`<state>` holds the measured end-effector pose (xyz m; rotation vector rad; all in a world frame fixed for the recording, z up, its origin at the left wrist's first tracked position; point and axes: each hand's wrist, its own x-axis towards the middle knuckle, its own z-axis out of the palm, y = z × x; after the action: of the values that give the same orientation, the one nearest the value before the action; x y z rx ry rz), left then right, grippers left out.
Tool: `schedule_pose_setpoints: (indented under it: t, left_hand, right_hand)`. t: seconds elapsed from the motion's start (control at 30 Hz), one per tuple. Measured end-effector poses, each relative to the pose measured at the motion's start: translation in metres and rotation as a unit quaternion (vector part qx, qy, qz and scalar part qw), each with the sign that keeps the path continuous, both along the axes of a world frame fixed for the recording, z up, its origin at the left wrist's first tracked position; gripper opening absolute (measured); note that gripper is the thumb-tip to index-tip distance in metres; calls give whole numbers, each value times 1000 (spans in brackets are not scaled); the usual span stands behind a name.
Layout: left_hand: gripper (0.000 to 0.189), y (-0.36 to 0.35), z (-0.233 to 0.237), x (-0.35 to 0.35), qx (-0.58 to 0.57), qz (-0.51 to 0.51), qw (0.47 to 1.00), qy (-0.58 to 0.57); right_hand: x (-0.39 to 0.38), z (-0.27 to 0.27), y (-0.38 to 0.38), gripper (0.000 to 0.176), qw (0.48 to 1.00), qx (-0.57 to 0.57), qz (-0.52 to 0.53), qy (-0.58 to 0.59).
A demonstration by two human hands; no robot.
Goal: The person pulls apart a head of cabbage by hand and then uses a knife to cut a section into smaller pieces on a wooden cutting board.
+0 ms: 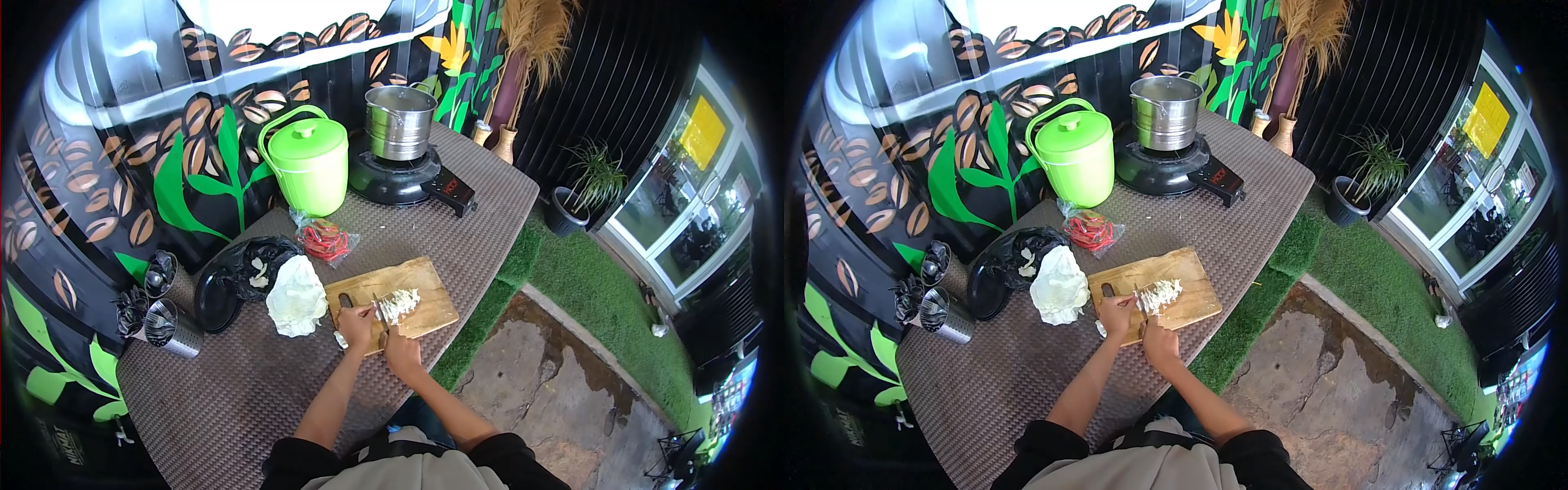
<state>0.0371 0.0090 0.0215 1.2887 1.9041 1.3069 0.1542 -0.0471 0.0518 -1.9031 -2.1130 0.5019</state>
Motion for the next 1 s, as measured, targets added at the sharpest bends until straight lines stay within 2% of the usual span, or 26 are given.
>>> schedule_pose_setpoints:
  t: [0.23, 0.3, 0.33, 0.4, 0.53, 0.6, 0.73, 0.8, 1.0]
  left_hand:
    - [16, 7, -2, -6, -29, -36, 999, -12]
    - [16, 9, -4, -8, -22, -40, 999, -11]
    - [17, 10, -6, -9, -16, -45, 999, -11]
    - [17, 11, -11, -9, 3, -44, 999, -16]
    - [18, 10, -15, -9, 28, -39, 999, -26]
    - [18, 10, -16, -9, 31, -39, 999, -21]
    - [18, 3, -8, -9, 23, -52, 998, -34]
    - [17, 3, -3, -10, 22, -56, 998, -32]
    - [18, 8, -9, -14, 20, -60, 997, -45]
  right_hand:
    - [-6, -3, 5, 30, 999, -4, -7, -36]
    - [-12, -1, 7, 24, 992, 24, 10, -122]
    - [-14, 1, 7, 24, 992, 24, 10, -121]
    - [-16, 3, 6, 17, 975, 72, 69, -198]
    - [-11, -1, -13, 15, 984, 61, 30, -164]
    - [-6, -5, -18, 18, 991, 22, 19, -130]
    - [0, 0, 4, 21, 993, 16, 19, -116]
    - [5, 7, 14, 26, 998, 27, 23, -53]
    - [10, 9, 3, 34, 1000, 24, -2, -16]
